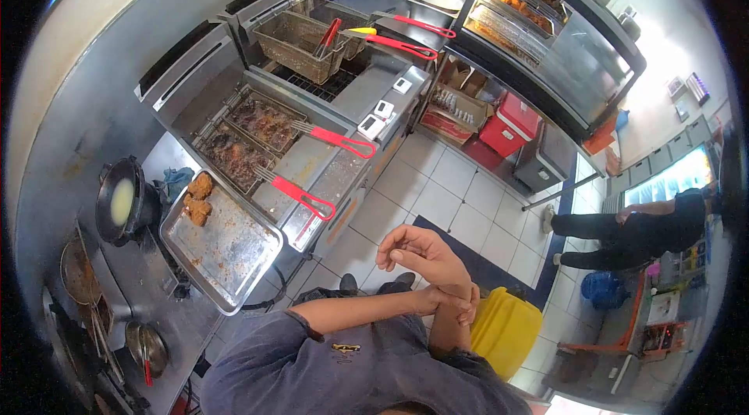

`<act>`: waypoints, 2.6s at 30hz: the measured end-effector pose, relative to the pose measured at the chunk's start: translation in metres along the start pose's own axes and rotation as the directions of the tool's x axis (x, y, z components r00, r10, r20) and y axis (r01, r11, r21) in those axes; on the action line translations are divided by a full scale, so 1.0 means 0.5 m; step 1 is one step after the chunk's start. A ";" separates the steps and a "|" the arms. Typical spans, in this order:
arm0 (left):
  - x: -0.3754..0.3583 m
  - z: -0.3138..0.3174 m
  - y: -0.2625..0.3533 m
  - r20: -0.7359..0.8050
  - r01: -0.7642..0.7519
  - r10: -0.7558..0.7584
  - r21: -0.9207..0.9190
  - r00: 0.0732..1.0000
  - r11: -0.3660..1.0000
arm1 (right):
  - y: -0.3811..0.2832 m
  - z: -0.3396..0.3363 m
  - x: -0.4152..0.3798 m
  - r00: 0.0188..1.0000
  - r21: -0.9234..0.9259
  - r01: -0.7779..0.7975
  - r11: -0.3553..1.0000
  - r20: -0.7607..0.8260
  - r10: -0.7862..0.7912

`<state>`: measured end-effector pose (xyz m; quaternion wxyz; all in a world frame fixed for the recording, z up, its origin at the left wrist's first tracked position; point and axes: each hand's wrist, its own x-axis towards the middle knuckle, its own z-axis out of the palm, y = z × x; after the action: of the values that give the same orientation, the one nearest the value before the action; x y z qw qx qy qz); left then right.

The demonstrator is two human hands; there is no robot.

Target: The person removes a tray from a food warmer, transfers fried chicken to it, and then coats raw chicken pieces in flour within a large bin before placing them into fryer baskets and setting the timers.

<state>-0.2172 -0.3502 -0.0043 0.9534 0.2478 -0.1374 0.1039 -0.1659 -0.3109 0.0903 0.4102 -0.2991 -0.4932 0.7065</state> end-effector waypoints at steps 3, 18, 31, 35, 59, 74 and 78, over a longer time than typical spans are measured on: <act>0.000 -0.004 -0.004 0.002 0.004 -0.004 -0.027 1.000 1.000 | -0.003 0.000 0.001 1.000 -0.004 0.003 1.000 0.003 -0.003; -0.003 -0.012 0.002 0.020 0.043 -0.044 0.042 0.999 0.998 | 0.003 -0.008 0.005 0.999 0.007 0.025 1.000 0.040 -0.025; -0.006 -0.017 0.007 0.000 0.036 -0.036 0.033 0.999 0.999 | 0.010 -0.015 0.015 0.999 0.013 0.018 1.000 0.032 -0.018; -0.004 -0.025 0.006 0.006 0.020 -0.020 0.039 1.000 0.999 | 0.012 -0.019 0.018 1.000 0.018 0.011 1.000 0.025 -0.012; 0.258 -0.167 -0.068 0.083 0.094 -0.079 -0.200 0.993 0.975 | -0.094 -0.238 -0.045 0.981 -0.046 0.013 0.999 -0.194 -0.022; 0.344 -0.226 0.158 -0.190 0.086 -0.020 0.346 0.982 0.934 | -0.112 -0.437 0.088 0.985 -0.129 -0.143 0.981 -0.118 0.128; 0.246 -0.224 0.274 -0.579 0.514 0.021 0.740 0.815 0.434 | -0.044 -0.459 0.189 0.975 -0.238 -0.184 0.954 -0.170 0.145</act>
<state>-0.1144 -0.1609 0.0010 0.6932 0.6790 0.2304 0.0726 -0.0156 -0.1206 0.0327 0.3444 -0.4413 -0.5199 0.6452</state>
